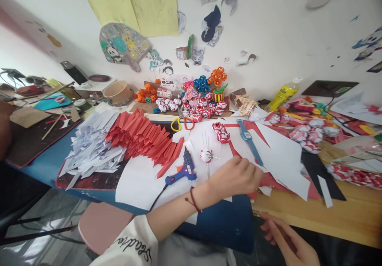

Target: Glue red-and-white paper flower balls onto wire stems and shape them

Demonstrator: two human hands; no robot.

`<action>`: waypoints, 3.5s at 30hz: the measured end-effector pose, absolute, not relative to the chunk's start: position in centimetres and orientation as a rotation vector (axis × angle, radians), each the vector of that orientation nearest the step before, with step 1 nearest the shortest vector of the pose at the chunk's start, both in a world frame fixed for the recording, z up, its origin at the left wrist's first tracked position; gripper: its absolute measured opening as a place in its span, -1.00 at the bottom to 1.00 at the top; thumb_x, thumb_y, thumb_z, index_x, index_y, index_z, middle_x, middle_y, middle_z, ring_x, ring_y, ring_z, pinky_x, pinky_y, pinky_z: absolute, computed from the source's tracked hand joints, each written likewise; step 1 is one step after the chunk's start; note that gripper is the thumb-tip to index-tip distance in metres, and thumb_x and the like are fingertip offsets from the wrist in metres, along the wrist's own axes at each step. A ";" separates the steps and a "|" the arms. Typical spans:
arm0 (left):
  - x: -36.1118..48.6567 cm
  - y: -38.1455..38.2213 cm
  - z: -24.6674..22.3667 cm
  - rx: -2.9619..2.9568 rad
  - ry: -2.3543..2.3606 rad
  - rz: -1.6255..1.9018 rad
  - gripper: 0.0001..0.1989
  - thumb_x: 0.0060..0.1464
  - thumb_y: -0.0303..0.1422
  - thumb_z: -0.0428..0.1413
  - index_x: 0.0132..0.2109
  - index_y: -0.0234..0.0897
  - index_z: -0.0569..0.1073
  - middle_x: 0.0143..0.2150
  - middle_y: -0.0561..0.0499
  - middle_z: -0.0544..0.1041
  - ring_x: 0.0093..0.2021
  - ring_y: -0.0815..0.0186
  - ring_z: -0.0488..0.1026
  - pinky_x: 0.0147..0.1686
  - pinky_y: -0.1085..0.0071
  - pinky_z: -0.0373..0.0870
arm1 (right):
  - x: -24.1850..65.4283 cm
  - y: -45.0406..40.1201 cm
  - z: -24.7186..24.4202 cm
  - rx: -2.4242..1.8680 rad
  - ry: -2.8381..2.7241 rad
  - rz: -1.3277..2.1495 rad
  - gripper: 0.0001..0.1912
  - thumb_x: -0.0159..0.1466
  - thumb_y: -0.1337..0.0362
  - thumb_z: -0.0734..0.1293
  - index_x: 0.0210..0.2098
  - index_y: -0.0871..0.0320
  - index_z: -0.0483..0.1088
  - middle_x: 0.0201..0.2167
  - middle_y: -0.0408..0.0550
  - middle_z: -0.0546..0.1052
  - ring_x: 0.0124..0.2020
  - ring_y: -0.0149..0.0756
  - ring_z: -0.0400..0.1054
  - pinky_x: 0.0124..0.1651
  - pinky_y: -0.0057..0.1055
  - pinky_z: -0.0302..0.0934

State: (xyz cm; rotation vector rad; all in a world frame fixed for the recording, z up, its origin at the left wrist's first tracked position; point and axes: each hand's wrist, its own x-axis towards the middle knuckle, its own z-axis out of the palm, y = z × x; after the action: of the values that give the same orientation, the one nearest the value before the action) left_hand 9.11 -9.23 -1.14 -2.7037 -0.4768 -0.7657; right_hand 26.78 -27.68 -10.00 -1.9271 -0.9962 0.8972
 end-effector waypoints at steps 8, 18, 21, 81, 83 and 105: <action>0.2 -2.9 1.6 -2.560 -1.287 -1.302 -0.92 0.32 -0.47 -0.04 -0.17 -0.27 0.32 -0.41 0.05 0.54 -0.44 0.36 0.46 -0.43 0.45 0.23 | 19.2 -16.2 -7.8 -1.631 -1.016 0.901 -0.51 0.23 -0.06 0.38 0.05 0.05 0.44 -0.13 0.03 0.57 -0.13 -0.15 0.51 -0.03 -0.25 0.46; -4.7 -1.9 4.7 -2.582 -1.372 -1.985 -0.96 0.32 -0.43 0.04 -0.18 -0.24 0.33 -0.40 0.11 0.58 -0.42 0.47 0.52 -0.36 0.58 0.38 | 14.2 -5.1 -6.0 -1.300 -1.261 1.029 -0.22 0.11 0.05 0.52 0.27 -0.06 0.24 0.23 0.06 0.37 0.02 -0.18 0.43 0.10 -0.18 0.38; -5.7 -2.0 6.2 -2.537 -1.283 -1.950 -0.97 0.30 -0.46 0.06 -0.16 -0.25 0.35 -0.38 0.10 0.59 -0.43 0.47 0.50 -0.36 0.57 0.39 | 13.1 -3.8 -4.4 -1.181 -1.289 1.062 -0.32 0.13 0.08 0.52 0.20 -0.05 0.33 0.23 0.01 0.39 0.10 -0.16 0.39 0.14 -0.20 0.35; -9.5 -5.3 1.7 -2.801 -1.981 -2.659 -0.69 0.21 -0.15 0.18 -0.15 -0.36 0.54 -0.48 0.02 0.51 -0.46 0.38 0.43 -0.41 0.45 0.42 | 17.1 -2.5 8.0 -0.922 -1.840 0.235 -0.13 0.26 0.35 0.41 0.39 -0.24 -0.08 0.29 -0.03 0.34 0.04 -0.09 0.48 0.08 -0.02 0.42; -10.0 -5.0 1.7 -2.686 -1.942 -2.612 -0.69 0.25 -0.15 0.14 -0.14 -0.36 0.53 -0.48 0.03 0.51 -0.47 0.38 0.43 -0.40 0.45 0.42 | 17.4 -2.7 7.1 -0.933 -1.795 0.314 -0.16 0.26 0.33 0.41 0.38 -0.22 -0.05 0.23 -0.01 0.40 -0.05 -0.12 0.51 0.05 -0.01 0.42; -20.2 13.8 10.6 -2.297 -1.510 0.004 -0.77 0.14 -0.62 0.03 -0.23 -0.38 0.58 -0.25 -0.27 0.63 -0.20 0.05 0.58 -0.27 0.27 0.30 | 21.9 -2.9 -0.3 -1.310 -1.833 0.368 -0.74 0.33 0.05 0.29 -0.10 -0.02 0.51 -0.08 -0.02 0.61 0.23 0.03 0.32 0.39 0.07 -0.02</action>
State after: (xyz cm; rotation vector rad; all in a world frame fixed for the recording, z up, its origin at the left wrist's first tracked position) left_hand -20.17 13.79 10.60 -2.2971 -1.5101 0.0039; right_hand 21.94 -2.94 -0.27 -1.3103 -1.8328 0.3676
